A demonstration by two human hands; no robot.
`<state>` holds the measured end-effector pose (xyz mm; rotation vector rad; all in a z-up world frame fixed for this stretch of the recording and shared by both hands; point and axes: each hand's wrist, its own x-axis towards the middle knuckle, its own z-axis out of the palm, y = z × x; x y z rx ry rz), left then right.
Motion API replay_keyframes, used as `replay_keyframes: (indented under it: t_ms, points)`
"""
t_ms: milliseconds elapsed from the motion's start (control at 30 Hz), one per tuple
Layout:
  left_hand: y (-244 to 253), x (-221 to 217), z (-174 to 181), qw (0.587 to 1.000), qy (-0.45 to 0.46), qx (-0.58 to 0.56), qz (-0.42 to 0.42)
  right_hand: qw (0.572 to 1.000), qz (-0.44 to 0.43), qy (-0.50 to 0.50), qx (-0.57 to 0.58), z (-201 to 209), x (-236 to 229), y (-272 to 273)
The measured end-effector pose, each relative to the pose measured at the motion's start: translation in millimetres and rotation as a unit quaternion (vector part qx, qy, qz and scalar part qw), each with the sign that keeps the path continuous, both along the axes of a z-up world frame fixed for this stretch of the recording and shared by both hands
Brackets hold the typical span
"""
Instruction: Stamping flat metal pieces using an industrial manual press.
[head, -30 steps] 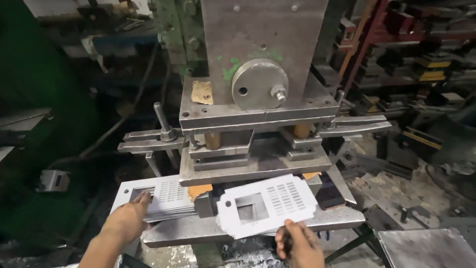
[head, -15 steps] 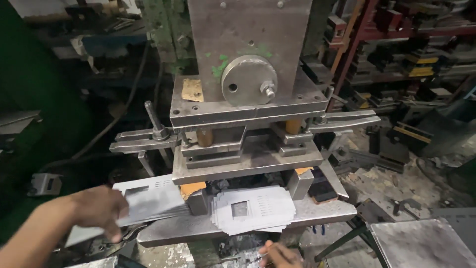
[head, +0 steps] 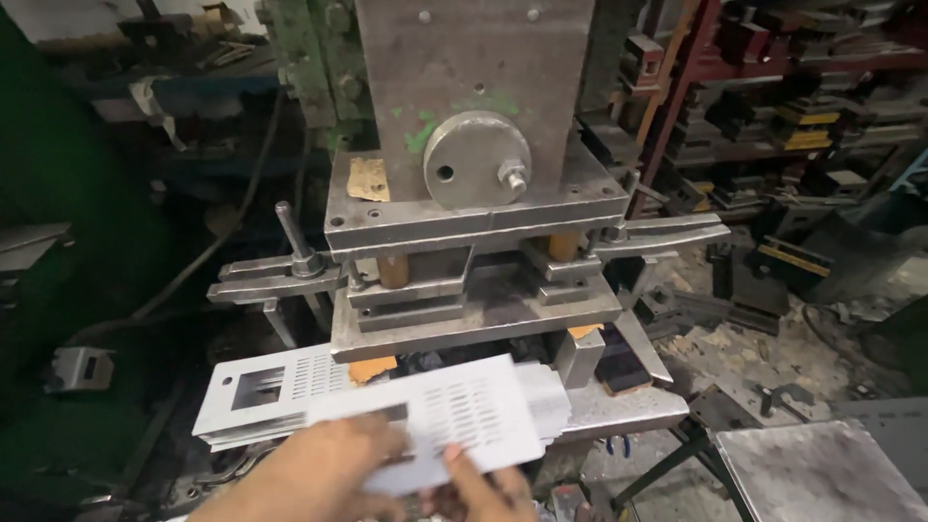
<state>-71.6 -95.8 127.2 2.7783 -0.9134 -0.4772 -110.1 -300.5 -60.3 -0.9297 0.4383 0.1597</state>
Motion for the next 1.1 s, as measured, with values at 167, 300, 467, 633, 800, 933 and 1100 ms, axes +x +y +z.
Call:
replay_keyframes:
  t_ms: [167, 300, 467, 633, 800, 933, 1100]
  points:
    - [23, 28, -6, 0.926, -0.196, -0.261, 0.188, 0.995, -0.094, -0.020, 0.017, 113, 37, -40]
    - [91, 79, -99, 0.931, -0.200, -0.142, 0.270, 0.996, -0.088, -0.004, 0.018, 148, 64, -60]
    - [66, 74, -113, 0.929, 0.112, 0.244, 0.256, 0.998, -0.023, -0.015, 0.057, 126, 140, -75]
    - [76, 79, -138, 0.928, 0.066, 0.229, 0.286, 0.988, -0.068, -0.110, 0.079, 102, 175, -63]
    - [69, 79, -138, 0.926, 0.069, 0.223, 0.296, 0.985, -0.008, -0.135, -0.105, 104, 163, -43]
    - [70, 80, -139, 0.921, 0.062, 0.238, 0.302, 0.871, 0.053, -0.105, -0.477, 148, 178, -39]
    - [78, 89, -147, 0.926, 0.074, 0.213, 0.302, 0.857, 0.010, -0.142, -0.496, 105, 246, -54]
